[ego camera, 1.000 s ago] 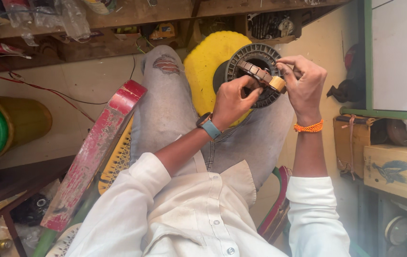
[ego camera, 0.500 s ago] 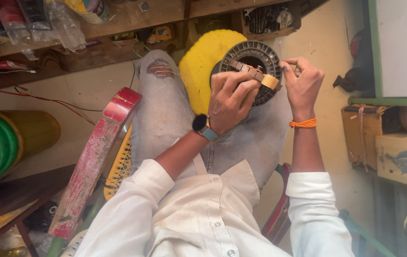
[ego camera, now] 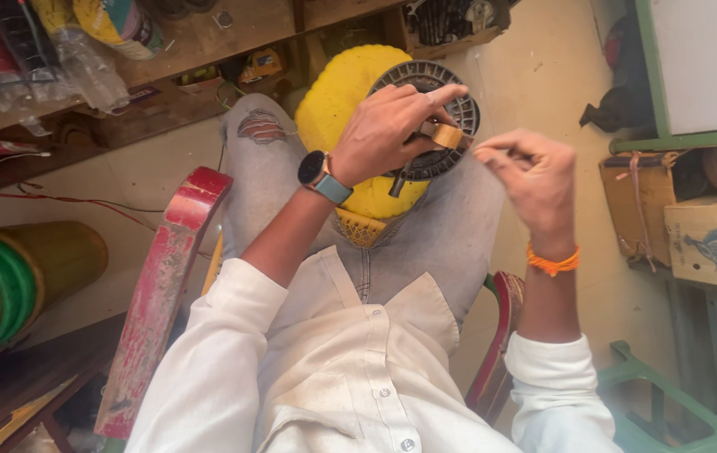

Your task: The person sits in a cluttered workshop and works on a small light-colored block held against a dark circular component resting on a yellow cushion on their lap. They repeatedly press, rotate and reposition the small block with both hands, fitting it against the circular part and adjusting its placement throughout the clip.

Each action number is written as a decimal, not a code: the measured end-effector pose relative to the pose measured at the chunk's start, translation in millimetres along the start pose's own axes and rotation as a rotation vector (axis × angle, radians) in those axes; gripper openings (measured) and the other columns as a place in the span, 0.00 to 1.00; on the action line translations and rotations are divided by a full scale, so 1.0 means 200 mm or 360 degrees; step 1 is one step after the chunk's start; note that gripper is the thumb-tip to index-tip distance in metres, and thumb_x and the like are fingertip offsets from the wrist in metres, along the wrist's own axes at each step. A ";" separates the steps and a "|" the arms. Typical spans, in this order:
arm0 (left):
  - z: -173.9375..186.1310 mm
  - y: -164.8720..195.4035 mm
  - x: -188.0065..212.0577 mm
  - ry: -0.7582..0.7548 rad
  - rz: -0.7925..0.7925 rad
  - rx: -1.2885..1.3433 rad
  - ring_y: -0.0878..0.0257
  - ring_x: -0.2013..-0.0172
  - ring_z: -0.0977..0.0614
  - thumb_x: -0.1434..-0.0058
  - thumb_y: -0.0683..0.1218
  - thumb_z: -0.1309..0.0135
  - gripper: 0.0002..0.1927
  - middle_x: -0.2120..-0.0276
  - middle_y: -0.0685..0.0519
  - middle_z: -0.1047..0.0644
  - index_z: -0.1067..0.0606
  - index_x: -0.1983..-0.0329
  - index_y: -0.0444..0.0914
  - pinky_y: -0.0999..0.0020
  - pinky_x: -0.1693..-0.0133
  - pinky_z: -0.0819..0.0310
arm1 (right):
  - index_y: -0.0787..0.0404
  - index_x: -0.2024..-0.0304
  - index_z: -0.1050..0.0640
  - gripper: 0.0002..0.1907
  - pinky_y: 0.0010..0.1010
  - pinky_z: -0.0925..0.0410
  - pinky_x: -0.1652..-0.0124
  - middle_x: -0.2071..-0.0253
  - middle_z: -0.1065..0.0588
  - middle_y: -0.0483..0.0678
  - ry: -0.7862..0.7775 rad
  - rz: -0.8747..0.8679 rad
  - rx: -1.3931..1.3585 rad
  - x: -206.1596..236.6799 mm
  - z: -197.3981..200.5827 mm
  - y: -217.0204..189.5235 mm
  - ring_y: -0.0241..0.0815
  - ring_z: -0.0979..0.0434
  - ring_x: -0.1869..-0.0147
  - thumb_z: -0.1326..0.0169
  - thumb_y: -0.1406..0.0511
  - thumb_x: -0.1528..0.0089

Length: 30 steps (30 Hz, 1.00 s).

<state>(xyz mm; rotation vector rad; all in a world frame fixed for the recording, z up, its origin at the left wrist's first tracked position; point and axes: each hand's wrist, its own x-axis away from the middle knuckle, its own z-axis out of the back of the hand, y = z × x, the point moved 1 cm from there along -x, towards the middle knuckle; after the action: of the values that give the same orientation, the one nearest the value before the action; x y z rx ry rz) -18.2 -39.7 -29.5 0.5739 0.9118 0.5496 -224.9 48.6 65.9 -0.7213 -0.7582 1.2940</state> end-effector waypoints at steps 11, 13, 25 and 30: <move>0.05 -0.07 -0.09 -0.0278 -0.0001 0.0400 0.54 0.55 0.27 0.48 0.42 0.35 0.37 0.55 0.60 0.20 0.31 0.33 0.42 0.61 0.49 0.29 | 0.64 0.60 0.20 0.06 0.33 0.29 0.61 0.62 0.21 0.50 -0.0187 0.0798 0.0620 0.06 -0.26 -0.03 0.46 0.20 0.62 0.36 0.71 0.38; 0.06 -0.02 -0.04 0.0060 -0.0167 0.0083 0.54 0.47 0.28 0.44 0.43 0.35 0.28 0.47 0.56 0.24 0.28 0.40 0.45 0.59 0.45 0.32 | 0.64 0.61 0.19 0.06 0.37 0.29 0.61 0.64 0.21 0.52 -0.0227 0.0820 0.0761 0.07 -0.29 -0.02 0.52 0.20 0.62 0.36 0.71 0.40; -0.05 0.14 0.24 0.0105 0.0179 0.0566 0.64 0.60 0.21 0.37 0.45 0.35 0.08 0.59 0.57 0.21 0.20 0.57 0.40 0.71 0.58 0.28 | 0.63 0.61 0.20 0.06 0.35 0.30 0.62 0.64 0.22 0.50 -0.0047 0.0885 0.0879 0.12 -0.11 -0.26 0.49 0.22 0.63 0.35 0.69 0.38; -0.19 0.15 0.23 0.0513 0.0966 0.1102 0.72 0.71 0.26 0.38 0.42 0.37 0.07 0.70 0.57 0.21 0.20 0.61 0.34 0.75 0.68 0.31 | 0.65 0.61 0.19 0.05 0.33 0.34 0.65 0.66 0.24 0.51 0.0065 0.0812 0.0960 -0.09 -0.06 -0.25 0.45 0.25 0.67 0.34 0.70 0.34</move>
<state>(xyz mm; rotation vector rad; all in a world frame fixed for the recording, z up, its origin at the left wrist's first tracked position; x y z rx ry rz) -32.9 20.2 -54.7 1.4465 1.2437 0.8903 -190.0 24.1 98.8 -0.4519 -0.1142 1.8480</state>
